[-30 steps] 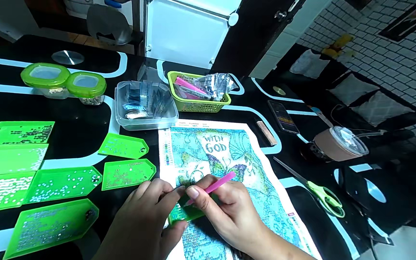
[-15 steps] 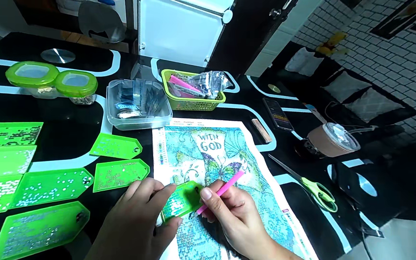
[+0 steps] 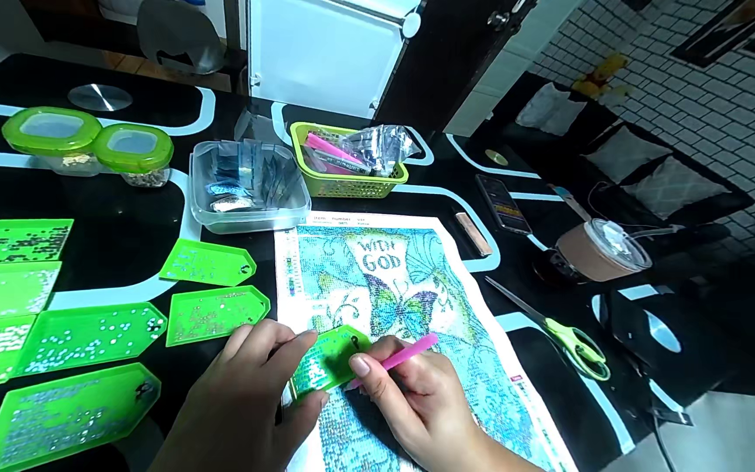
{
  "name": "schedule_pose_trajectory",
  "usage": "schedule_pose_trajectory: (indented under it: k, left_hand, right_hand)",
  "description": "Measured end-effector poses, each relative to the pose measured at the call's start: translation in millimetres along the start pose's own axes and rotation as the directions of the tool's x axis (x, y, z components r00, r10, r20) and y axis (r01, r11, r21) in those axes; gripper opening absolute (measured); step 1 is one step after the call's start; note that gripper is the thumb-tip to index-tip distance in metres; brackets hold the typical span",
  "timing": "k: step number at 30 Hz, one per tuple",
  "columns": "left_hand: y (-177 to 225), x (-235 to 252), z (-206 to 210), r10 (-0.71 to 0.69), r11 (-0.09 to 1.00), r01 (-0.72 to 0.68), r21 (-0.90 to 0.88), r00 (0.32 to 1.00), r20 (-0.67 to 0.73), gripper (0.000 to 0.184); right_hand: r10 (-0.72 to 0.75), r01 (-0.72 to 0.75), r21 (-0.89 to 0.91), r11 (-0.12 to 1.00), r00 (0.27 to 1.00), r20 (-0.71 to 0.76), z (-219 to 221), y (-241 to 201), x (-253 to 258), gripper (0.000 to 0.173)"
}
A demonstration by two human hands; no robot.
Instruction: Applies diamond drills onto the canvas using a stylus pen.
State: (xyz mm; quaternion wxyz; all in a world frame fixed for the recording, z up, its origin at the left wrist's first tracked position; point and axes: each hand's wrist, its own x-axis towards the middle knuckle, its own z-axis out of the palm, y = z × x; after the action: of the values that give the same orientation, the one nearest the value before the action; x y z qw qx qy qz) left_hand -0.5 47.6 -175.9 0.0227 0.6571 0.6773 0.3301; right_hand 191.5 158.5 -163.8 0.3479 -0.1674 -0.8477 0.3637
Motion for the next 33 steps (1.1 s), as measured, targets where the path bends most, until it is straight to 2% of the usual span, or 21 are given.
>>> schedule_pose_trajectory:
  k: [8,11,13,15,17,21,33]
  left_hand:
    - [-0.3,0.0,1.1,0.002,1.0,-0.002,-0.01,1.0,-0.018,0.046]
    - [0.0,0.3,0.6,-0.001,1.0,0.001,-0.014,1.0,-0.022,0.045]
    - [-0.3,0.2,0.1,0.006,1.0,-0.006,-0.017,1.0,-0.021,0.045]
    - [0.3,0.7,-1.5,0.008,1.0,-0.008,-0.027,1.0,-0.011,0.045]
    - [0.5,0.7,-1.2,0.008,1.0,-0.008,-0.018,1.0,-0.013,0.045]
    - [0.2,0.7,-1.1,0.031,0.999,-0.032,-0.003,0.999,-0.023,0.042]
    - [-1.1,0.1,3.9,0.057,0.998,-0.054,0.036,0.996,-0.068,0.038]
  right_hand:
    - [-0.183,0.186,-0.174,0.967,0.983,0.033,0.8,-3.2,-2.8,0.027]
    - [-0.092,0.102,-0.116,0.988,0.992,0.087,-4.6,-6.2,0.1,0.029]
    - [0.044,-0.047,0.028,0.998,0.993,0.109,-11.7,-8.4,6.6,0.03]
    - [0.098,-0.108,0.154,0.982,0.993,0.072,-16.5,-10.6,15.1,0.027]
    - [0.071,-0.074,0.185,0.98,0.997,0.025,-14.5,-13.8,22.9,0.026]
    - [-0.012,0.009,0.059,0.998,0.999,0.052,0.0,-10.2,29.6,0.026]
    - [-0.035,0.031,0.044,0.999,0.996,0.08,9.8,-6.5,31.0,0.028]
